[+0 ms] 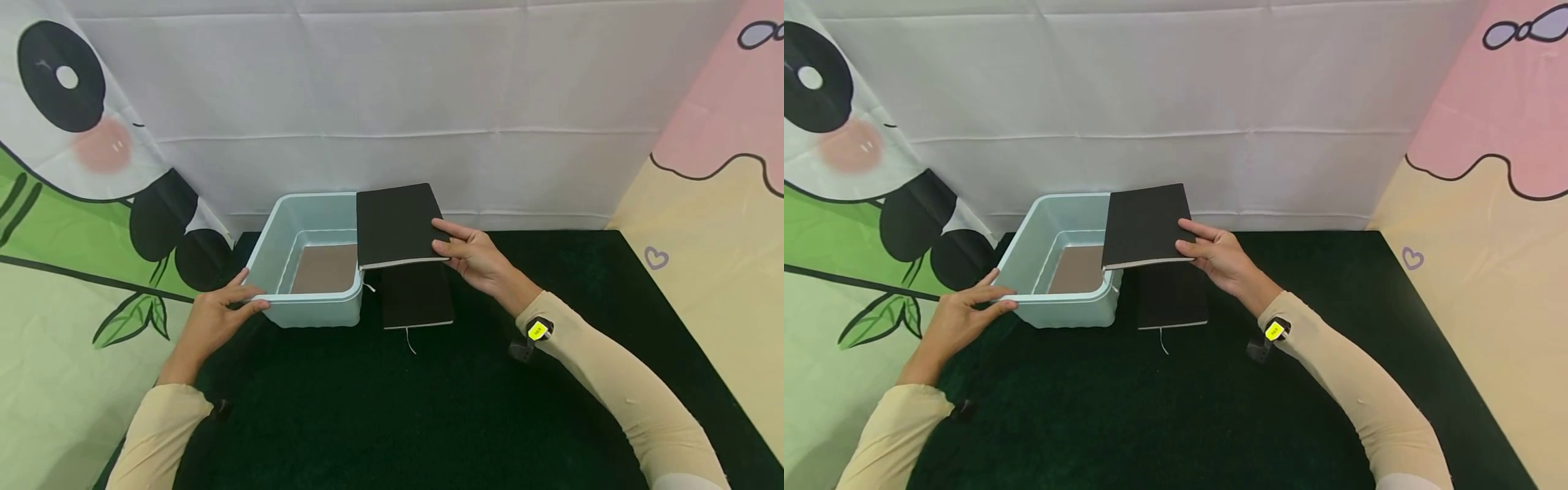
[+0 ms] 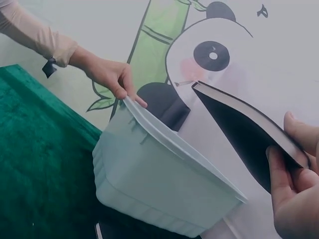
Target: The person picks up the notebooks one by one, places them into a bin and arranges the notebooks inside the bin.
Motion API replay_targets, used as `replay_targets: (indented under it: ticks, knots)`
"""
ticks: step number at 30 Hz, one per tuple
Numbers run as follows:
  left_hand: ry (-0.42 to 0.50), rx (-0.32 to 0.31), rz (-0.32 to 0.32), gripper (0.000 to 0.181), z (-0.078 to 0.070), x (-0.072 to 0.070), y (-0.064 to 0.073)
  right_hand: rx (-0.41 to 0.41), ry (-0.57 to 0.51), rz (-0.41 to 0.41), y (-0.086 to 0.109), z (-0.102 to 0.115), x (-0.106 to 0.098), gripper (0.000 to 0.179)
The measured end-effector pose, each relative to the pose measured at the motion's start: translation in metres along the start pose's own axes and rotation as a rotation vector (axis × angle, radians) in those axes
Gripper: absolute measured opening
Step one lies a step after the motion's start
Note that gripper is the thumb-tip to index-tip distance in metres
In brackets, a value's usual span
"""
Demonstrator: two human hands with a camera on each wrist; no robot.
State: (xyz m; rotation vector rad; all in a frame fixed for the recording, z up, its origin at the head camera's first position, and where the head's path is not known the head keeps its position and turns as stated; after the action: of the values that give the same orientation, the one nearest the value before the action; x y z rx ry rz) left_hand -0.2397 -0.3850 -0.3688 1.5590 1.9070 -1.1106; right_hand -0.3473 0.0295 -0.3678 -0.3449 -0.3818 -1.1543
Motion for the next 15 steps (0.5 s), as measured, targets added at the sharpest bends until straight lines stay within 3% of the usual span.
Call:
replay_targets:
  ticks: [15]
  knots:
    - [0.000, -0.012, 0.005, 0.021, 0.002, 0.001, 0.001, -0.012, 0.009, 0.052, -0.027, -0.023, 0.041, 0.055]
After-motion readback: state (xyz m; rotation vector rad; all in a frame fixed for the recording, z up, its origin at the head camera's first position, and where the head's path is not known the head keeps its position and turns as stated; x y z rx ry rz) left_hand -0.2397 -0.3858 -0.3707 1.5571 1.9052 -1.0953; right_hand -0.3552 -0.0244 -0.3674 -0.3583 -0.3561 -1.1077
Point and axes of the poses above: each hand's wrist, its own y-axis away from the middle knuckle, its own x-axis out of the palm, z = x × y, the point moved 8 cm from there along -y, towards the middle knuckle, and after that the axes turned 12 degrees about -x, right-handed, at the moved point
